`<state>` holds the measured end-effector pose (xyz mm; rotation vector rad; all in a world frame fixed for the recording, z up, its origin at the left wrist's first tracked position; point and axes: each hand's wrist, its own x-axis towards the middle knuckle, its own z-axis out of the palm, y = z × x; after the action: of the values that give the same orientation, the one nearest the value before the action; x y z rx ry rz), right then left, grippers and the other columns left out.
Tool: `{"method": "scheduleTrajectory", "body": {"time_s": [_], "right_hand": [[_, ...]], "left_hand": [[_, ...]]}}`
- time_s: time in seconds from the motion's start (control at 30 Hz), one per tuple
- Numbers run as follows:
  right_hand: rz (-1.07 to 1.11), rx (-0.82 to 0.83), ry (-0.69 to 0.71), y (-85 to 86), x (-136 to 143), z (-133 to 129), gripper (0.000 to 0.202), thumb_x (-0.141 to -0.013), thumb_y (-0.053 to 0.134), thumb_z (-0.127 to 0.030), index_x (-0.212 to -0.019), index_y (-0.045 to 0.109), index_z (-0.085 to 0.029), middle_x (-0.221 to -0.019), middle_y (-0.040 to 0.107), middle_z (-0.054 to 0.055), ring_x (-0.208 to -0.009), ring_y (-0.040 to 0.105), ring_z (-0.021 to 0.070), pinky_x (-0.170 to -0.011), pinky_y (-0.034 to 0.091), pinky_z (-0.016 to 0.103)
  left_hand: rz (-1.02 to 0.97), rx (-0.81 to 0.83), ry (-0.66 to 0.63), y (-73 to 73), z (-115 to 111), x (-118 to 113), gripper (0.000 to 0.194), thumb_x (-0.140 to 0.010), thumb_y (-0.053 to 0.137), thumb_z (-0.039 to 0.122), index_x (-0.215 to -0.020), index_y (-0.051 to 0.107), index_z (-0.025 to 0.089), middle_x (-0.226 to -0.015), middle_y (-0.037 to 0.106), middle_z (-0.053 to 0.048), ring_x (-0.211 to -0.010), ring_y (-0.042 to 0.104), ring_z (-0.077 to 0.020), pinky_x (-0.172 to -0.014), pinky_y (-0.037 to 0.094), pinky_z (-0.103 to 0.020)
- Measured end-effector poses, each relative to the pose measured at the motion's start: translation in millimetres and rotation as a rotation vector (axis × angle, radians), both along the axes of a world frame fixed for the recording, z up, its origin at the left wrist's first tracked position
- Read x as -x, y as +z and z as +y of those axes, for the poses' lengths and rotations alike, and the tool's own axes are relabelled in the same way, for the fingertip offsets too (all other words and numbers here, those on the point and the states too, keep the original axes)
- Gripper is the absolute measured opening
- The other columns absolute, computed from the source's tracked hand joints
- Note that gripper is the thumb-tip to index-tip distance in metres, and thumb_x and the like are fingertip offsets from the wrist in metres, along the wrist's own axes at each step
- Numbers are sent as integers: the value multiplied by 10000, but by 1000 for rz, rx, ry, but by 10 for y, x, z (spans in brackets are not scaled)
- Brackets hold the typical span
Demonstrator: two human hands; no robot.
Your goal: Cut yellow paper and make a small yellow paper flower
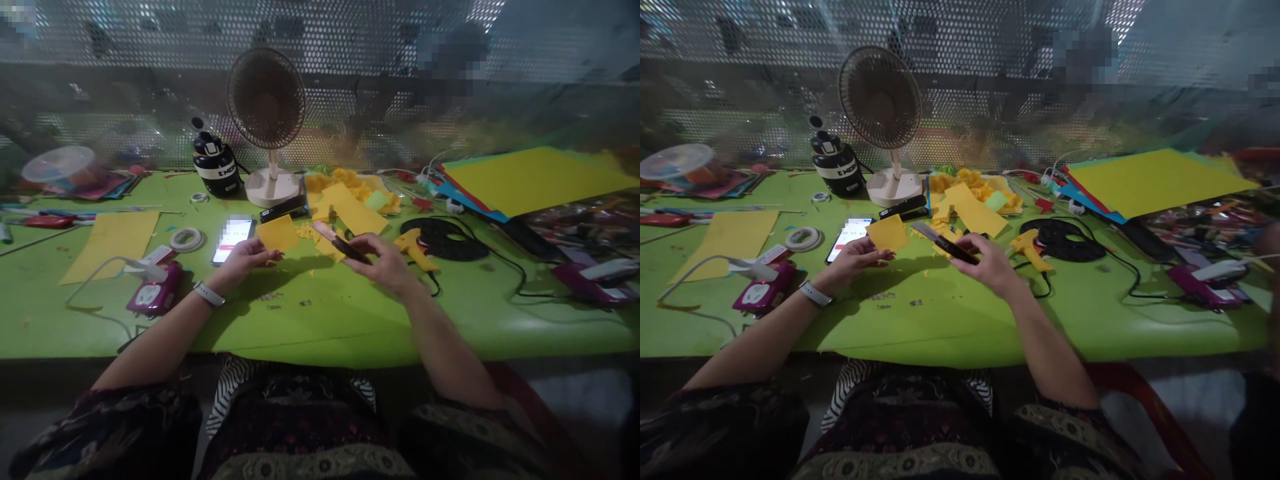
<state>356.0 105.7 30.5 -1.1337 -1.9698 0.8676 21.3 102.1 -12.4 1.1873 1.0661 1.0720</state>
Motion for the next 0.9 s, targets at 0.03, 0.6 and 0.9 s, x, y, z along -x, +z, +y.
{"method": "scheduleTrajectory", "body": {"time_s": [0.03, 0.6, 0.9], "right_hand": [[-52, -105, -40, -6, -5, 6, 314, -830, 759, -375, -1082, 671, -209, -1095, 728, 104, -1007, 694, 262, -935, 557, 465], [-383, -340, -3, -124, 75, 33, 247, -942, 606, -289, -1152, 666, -173, -1079, 708, 159, -988, 677, 298, -848, 563, 456], [-479, -274, 69, -189, 129, 58, 239, -917, 616, -271, -1123, 684, -171, -1077, 725, 142, -984, 665, 289, -854, 524, 434]], "left_hand": [[1, 2, 3, 6, -7, -6, 412, -706, 916, 400, -962, 733, 133, -932, 797, -93, -854, 763, -187, -751, 606, -293], [47, 37, -21, 77, -47, -48, 386, -708, 919, 380, -957, 750, 138, -903, 801, -83, -813, 757, -158, -710, 585, -244], [24, 222, -43, 53, -60, -58, 394, -740, 901, 268, -1071, 722, 154, -939, 807, -100, -751, 769, -161, -653, 609, -238]]}}
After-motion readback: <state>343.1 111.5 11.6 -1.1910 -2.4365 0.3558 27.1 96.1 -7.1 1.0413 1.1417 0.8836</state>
